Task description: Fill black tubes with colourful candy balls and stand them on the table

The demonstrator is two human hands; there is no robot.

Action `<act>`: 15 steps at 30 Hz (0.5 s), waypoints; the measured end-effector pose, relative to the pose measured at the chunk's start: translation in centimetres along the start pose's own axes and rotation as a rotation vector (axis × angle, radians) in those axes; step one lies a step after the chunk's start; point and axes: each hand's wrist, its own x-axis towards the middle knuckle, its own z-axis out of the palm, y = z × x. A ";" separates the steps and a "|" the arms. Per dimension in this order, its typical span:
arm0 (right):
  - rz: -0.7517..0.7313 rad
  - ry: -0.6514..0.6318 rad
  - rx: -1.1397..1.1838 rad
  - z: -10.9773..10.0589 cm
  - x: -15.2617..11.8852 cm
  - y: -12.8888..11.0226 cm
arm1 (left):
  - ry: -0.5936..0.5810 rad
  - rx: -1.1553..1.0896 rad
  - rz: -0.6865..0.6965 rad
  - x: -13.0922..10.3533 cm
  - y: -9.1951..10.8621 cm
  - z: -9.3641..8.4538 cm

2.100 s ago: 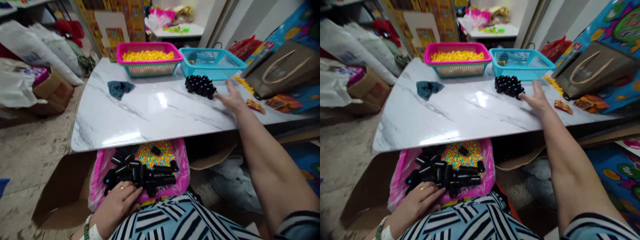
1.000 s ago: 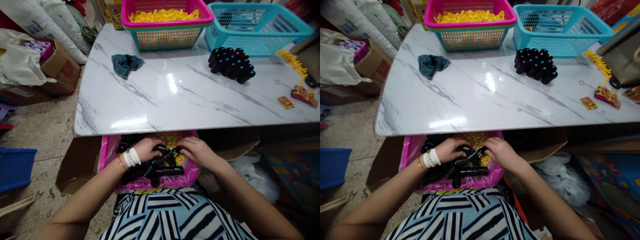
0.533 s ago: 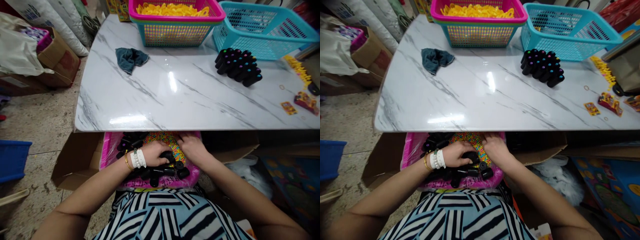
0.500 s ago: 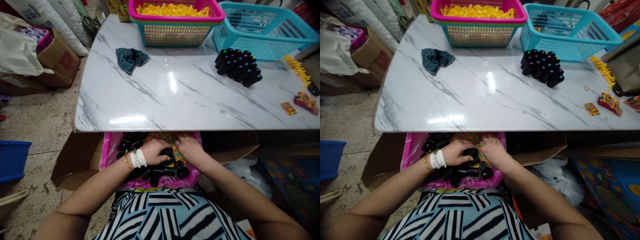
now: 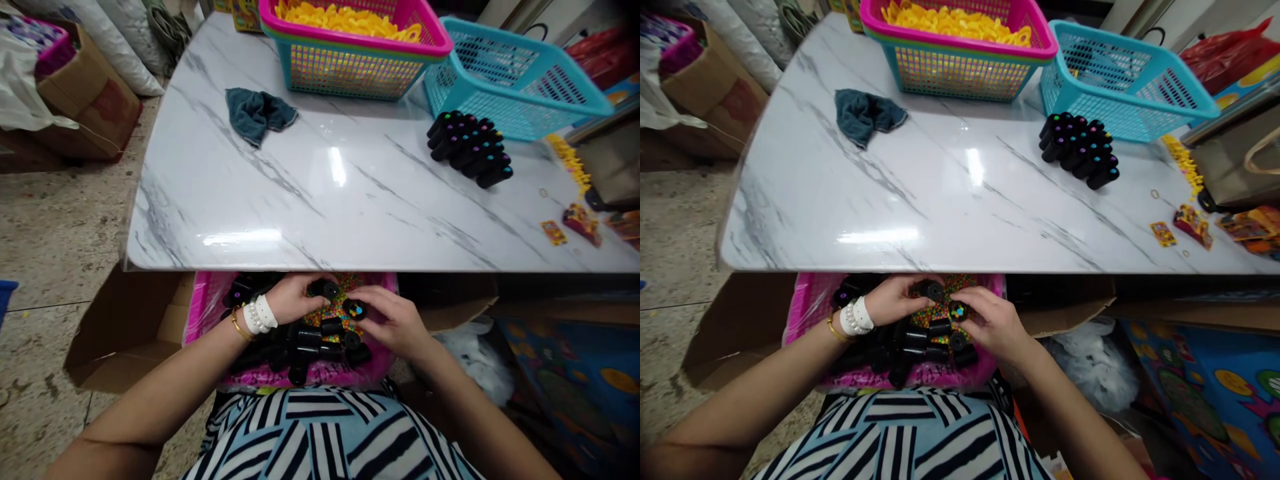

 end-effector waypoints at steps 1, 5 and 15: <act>0.004 -0.002 -0.005 -0.5 -0.1 -0.6 | -0.006 0.002 -0.005 0.0 0.0 0.0; 0.046 0.116 -0.100 -4.5 0.4 -2.1 | -0.013 0.004 0.013 0.0 0.1 0.0; 0.251 0.459 -0.610 -12.2 6.9 6.3 | -0.065 0.039 -0.083 0.4 0.1 0.5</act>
